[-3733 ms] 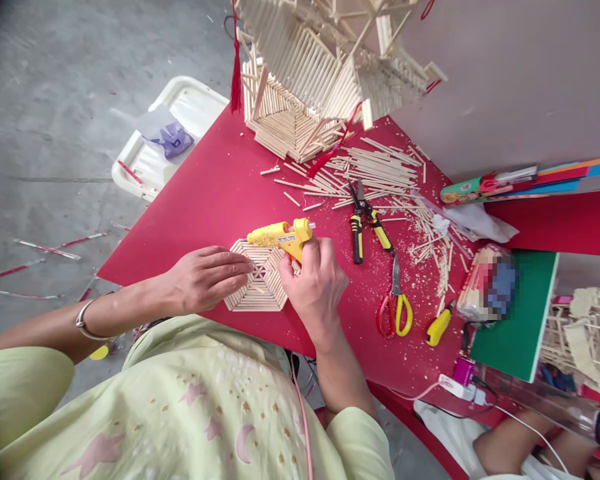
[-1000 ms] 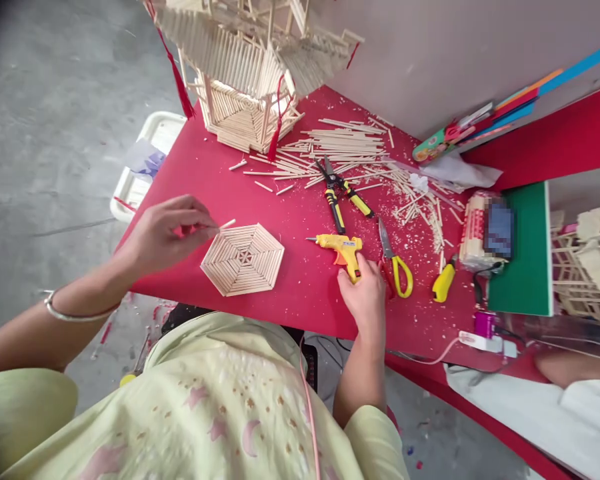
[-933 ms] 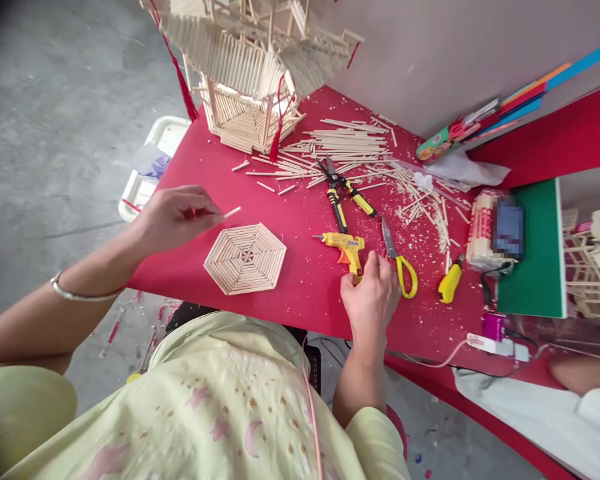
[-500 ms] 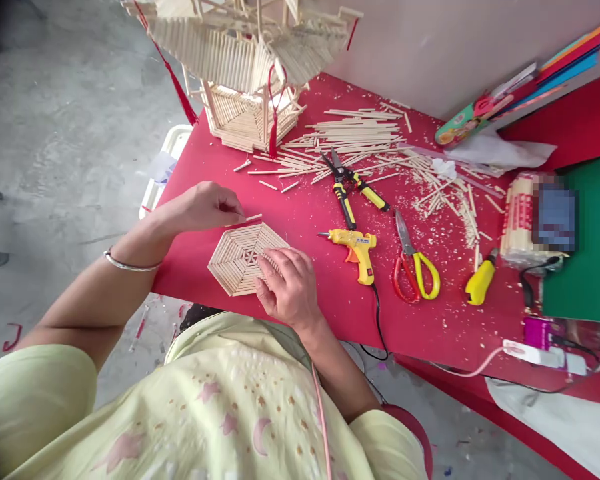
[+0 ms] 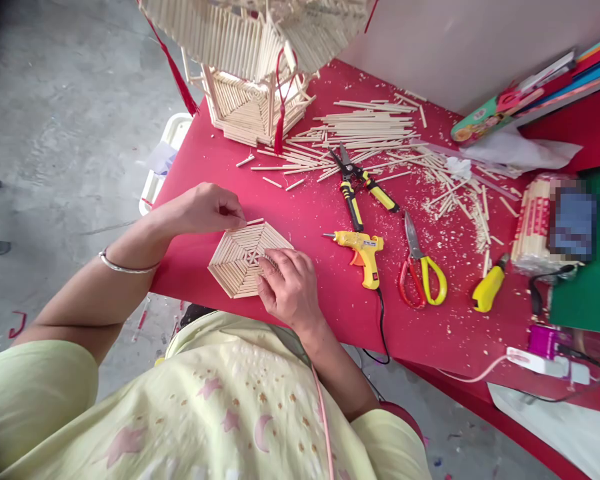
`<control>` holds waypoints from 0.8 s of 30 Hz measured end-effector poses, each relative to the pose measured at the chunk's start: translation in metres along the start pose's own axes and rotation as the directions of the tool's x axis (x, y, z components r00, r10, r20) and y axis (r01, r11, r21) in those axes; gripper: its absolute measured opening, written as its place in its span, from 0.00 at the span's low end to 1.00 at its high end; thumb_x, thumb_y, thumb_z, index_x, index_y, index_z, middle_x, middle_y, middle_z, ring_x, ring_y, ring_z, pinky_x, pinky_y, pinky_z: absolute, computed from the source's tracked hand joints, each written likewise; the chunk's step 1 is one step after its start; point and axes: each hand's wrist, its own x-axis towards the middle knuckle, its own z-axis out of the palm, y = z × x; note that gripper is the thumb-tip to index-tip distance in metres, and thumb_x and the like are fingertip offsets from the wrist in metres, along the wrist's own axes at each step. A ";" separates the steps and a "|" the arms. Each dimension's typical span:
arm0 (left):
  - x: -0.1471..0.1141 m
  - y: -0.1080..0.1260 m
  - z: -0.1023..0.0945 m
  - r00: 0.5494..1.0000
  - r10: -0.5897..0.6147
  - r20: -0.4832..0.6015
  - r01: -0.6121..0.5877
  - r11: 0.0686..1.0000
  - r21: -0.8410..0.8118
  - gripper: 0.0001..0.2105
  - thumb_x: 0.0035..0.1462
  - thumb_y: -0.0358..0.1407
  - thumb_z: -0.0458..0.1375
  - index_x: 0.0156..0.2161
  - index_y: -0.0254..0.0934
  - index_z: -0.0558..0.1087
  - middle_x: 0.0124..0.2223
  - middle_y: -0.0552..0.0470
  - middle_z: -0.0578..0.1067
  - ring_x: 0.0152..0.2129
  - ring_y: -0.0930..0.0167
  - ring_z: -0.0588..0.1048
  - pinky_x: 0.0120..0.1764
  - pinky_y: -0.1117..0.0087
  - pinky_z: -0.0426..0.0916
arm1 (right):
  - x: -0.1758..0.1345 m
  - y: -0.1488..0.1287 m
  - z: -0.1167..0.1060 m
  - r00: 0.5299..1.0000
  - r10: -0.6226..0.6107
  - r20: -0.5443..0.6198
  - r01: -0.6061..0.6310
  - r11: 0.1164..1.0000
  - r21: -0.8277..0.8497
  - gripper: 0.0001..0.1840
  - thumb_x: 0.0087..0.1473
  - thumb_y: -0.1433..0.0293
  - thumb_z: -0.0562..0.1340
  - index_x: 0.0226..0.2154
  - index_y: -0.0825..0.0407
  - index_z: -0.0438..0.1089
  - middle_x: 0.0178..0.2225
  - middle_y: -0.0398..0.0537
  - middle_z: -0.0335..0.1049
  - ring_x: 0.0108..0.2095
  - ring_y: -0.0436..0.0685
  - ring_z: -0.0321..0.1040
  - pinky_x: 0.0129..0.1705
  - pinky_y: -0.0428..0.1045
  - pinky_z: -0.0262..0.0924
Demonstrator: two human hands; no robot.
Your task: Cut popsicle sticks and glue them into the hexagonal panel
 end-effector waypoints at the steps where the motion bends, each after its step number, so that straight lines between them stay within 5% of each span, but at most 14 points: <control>1: 0.000 0.001 0.000 1.000 -0.008 0.005 0.008 1.000 0.009 0.10 0.49 0.38 0.58 0.27 0.35 0.80 0.27 0.53 0.80 0.24 0.73 0.73 0.30 0.72 0.64 | 0.000 0.000 0.000 1.000 0.000 -0.001 0.000 1.000 -0.001 0.16 0.65 0.67 0.63 0.54 0.49 0.75 0.57 0.52 0.76 0.57 0.63 0.70 0.60 0.60 0.62; 24: -0.001 0.003 0.005 1.000 0.022 -0.022 -0.020 0.996 0.086 0.10 0.48 0.37 0.57 0.27 0.36 0.80 0.28 0.53 0.81 0.23 0.73 0.72 0.29 0.73 0.63 | -0.002 0.000 0.001 0.999 0.031 0.013 -0.031 1.000 0.004 0.16 0.66 0.66 0.63 0.54 0.47 0.75 0.57 0.51 0.76 0.58 0.64 0.69 0.61 0.62 0.62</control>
